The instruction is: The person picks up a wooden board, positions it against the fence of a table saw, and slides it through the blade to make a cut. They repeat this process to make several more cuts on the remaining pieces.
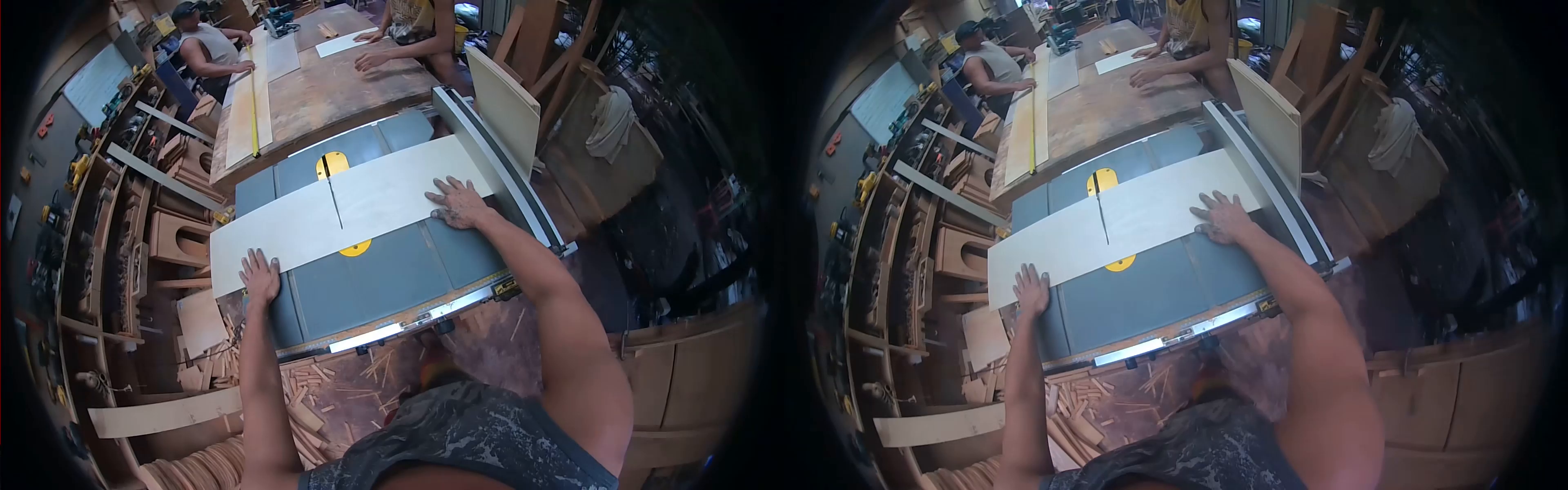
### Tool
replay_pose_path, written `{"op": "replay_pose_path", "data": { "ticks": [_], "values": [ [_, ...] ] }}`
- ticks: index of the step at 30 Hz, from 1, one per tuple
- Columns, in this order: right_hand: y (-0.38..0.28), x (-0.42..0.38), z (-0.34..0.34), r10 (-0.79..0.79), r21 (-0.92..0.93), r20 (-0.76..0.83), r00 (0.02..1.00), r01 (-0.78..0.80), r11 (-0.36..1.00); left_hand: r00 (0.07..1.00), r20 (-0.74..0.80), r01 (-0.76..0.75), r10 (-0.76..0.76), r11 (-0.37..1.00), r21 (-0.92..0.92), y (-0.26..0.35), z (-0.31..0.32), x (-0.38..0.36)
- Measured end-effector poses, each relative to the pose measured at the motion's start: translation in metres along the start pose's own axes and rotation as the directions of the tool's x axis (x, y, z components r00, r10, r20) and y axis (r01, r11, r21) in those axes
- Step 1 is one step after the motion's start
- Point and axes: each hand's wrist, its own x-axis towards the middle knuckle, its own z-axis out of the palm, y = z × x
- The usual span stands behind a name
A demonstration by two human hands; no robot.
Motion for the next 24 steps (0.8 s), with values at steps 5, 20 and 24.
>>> {"op": "replay_pose_path", "data": {
  "ticks": [5,20,24],
  "values": [
    [0.002,0.007,0.004,0.024,0.036,-0.01,1.0,-0.024,0.999,1.0,0.006,-0.013,0.013,1.0,-0.017,0.0,-0.001,0.006],
    [-0.001,0.024,-0.013,0.053,0.017,0.006,0.999,-0.053,0.998,0.894,-0.441,-0.066,-0.079,0.95,-0.304,-0.048,0.018,-0.066],
    [0.001,0.03,-0.005,0.06,0.041,0.008,0.998,-0.06,0.997,0.634,-0.543,0.022,-0.55,0.715,-0.698,-0.05,0.022,-0.211]
  ]
}}
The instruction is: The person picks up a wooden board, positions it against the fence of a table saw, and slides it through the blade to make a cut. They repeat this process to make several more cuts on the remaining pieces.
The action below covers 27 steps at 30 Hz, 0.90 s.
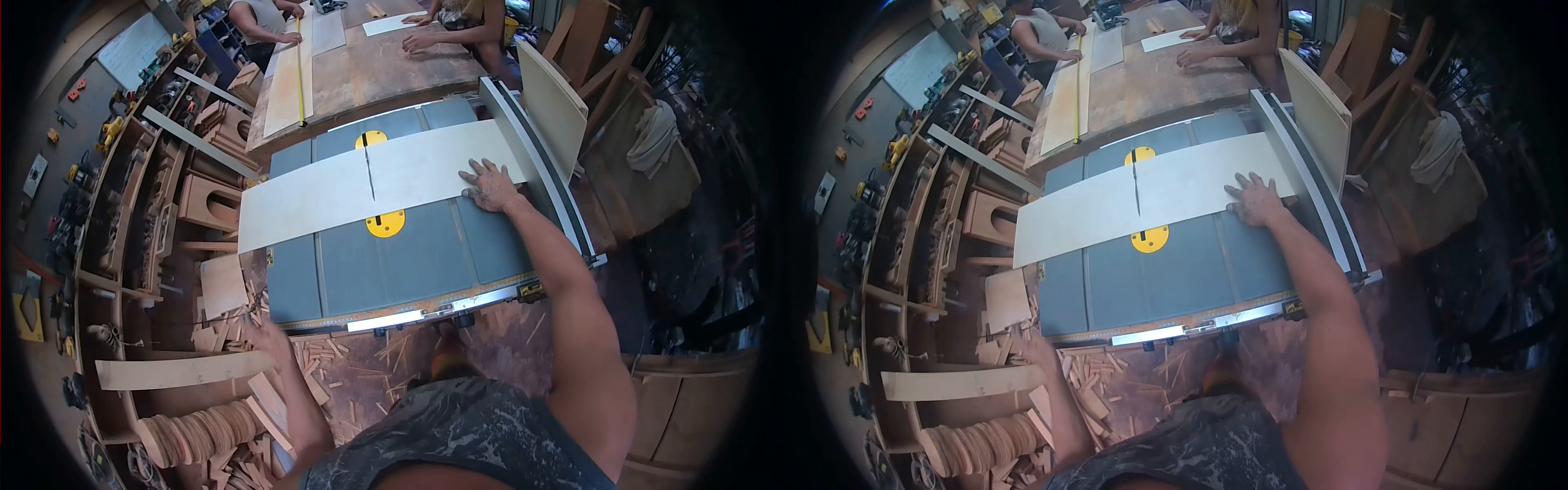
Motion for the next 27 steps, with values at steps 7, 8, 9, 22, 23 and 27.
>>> {"op": "replay_pose_path", "data": {
  "ticks": [7,8,9,22,23,27],
  "values": [
    [-0.003,0.006,-0.007,-0.001,-0.026,-0.011,1.0,0.001,1.0,0.48,0.432,0.845,-0.764,0.27,-0.461,-0.093,0.002,-0.155],
    [-0.002,0.006,-0.006,0.003,-0.002,-0.001,1.0,-0.003,1.0,0.287,0.532,0.902,-0.797,0.037,-0.431,-0.11,0.026,-0.166],
    [-0.003,0.007,-0.007,0.011,0.023,0.005,1.0,-0.011,1.0,0.122,0.537,0.929,-0.835,-0.095,-0.359,-0.123,0.048,-0.168],
    [0.003,0.039,-0.014,0.02,0.025,0.0,1.0,-0.02,0.999,0.36,0.824,0.844,-0.438,-0.224,-0.488,-0.096,0.142,-0.152],
    [0.004,0.04,-0.014,0.018,0.024,0.005,1.0,-0.018,1.0,0.375,0.845,0.846,-0.381,-0.233,-0.48,-0.107,0.141,-0.156],
    [0.006,0.051,-0.016,0.013,0.033,0.002,1.0,-0.013,0.999,0.38,0.862,0.837,-0.336,-0.272,-0.475,-0.103,0.141,-0.154]
  ]
}}
